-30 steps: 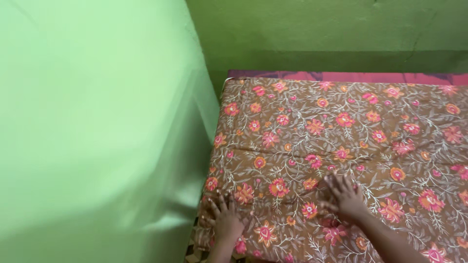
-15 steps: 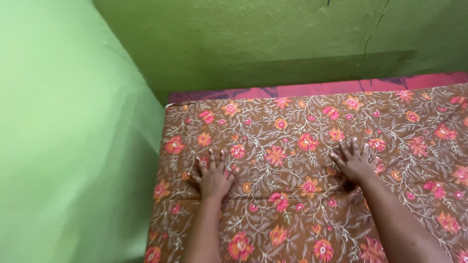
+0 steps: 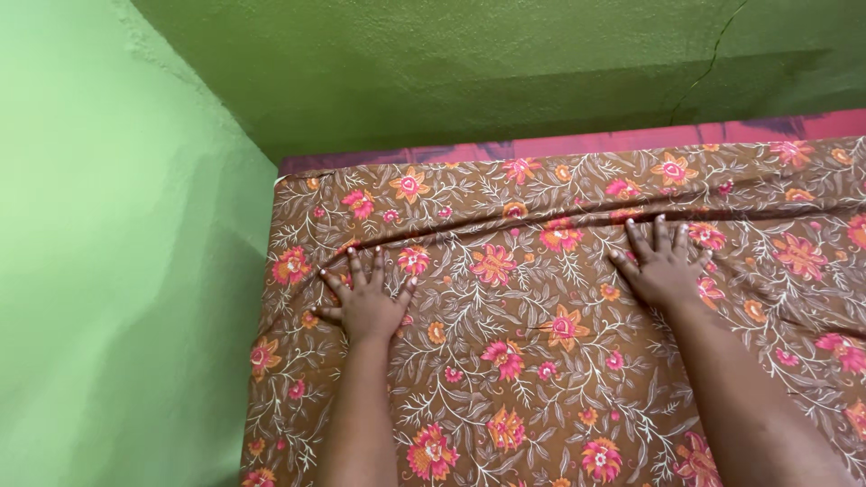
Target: The person spreads a patterned cloth over a table surface, smooths it with their hands, and then arranges a metal bottle, a red pitcher, a small cup, and a decorative plant on the cloth.
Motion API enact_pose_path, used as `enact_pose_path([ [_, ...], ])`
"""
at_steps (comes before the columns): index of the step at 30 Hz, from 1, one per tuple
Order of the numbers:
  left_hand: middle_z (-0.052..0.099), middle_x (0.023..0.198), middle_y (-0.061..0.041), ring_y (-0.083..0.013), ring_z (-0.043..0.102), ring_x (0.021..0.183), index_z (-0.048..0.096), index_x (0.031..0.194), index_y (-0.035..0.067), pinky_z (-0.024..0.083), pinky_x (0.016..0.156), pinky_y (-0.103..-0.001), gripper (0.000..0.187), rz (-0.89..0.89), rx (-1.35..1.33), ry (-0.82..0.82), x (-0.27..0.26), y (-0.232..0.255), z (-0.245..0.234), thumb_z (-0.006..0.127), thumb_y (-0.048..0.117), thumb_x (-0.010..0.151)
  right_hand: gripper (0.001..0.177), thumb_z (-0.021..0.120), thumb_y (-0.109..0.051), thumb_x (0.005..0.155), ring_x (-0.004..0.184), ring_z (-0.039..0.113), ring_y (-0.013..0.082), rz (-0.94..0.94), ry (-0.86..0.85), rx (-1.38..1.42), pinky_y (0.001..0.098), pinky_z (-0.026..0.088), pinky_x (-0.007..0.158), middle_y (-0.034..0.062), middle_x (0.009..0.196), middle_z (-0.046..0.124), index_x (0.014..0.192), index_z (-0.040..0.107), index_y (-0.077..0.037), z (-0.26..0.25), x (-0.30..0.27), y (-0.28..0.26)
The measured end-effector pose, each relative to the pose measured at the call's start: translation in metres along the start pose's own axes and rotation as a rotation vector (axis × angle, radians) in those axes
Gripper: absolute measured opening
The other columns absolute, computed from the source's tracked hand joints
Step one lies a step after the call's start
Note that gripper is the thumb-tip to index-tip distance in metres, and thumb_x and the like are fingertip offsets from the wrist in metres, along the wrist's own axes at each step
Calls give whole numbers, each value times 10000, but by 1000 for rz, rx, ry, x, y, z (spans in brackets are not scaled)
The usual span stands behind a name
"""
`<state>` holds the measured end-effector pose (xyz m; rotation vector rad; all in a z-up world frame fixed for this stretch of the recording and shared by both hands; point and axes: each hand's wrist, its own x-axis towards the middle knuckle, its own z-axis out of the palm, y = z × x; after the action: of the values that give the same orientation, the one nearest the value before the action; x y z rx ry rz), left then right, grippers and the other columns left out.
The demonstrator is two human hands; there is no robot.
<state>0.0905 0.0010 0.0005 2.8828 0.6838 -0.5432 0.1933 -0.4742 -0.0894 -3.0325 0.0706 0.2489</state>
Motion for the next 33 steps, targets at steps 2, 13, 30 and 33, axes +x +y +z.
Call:
enact_pose_path([
  [2,-42,1722,39,-459,-80,1539,51,1620,460,93,1093,-835,914,-11,-14,13,4,4,2,379,834,854,819,286,-834,870,1548,-21,397,-47,57,3,771,0,1108,78,1700,37,1585,198,-443,-2,10,-2],
  [13,329,1642,-106,-341,294,1509,416,1550,184,218,1202,-649,720,335,-99,323,50,56,13,423,656,1007,651,351,-652,1035,1482,371,319,-59,160,180,600,205,1242,151,1564,437,1493,536,-228,-43,46,-36],
  [30,82,1712,9,-364,65,1561,215,1613,349,157,1171,-711,755,141,-15,27,101,73,-8,364,692,958,756,307,-714,959,1568,160,299,-103,-64,150,580,176,1230,85,1716,142,1610,287,-329,-51,107,-45],
  [33,81,1722,20,-355,52,1574,209,1622,369,156,1192,-705,776,153,5,43,105,69,-8,356,723,947,767,314,-715,942,1579,125,287,-89,-97,130,581,163,1231,69,1721,122,1614,254,-350,-53,109,-46],
])
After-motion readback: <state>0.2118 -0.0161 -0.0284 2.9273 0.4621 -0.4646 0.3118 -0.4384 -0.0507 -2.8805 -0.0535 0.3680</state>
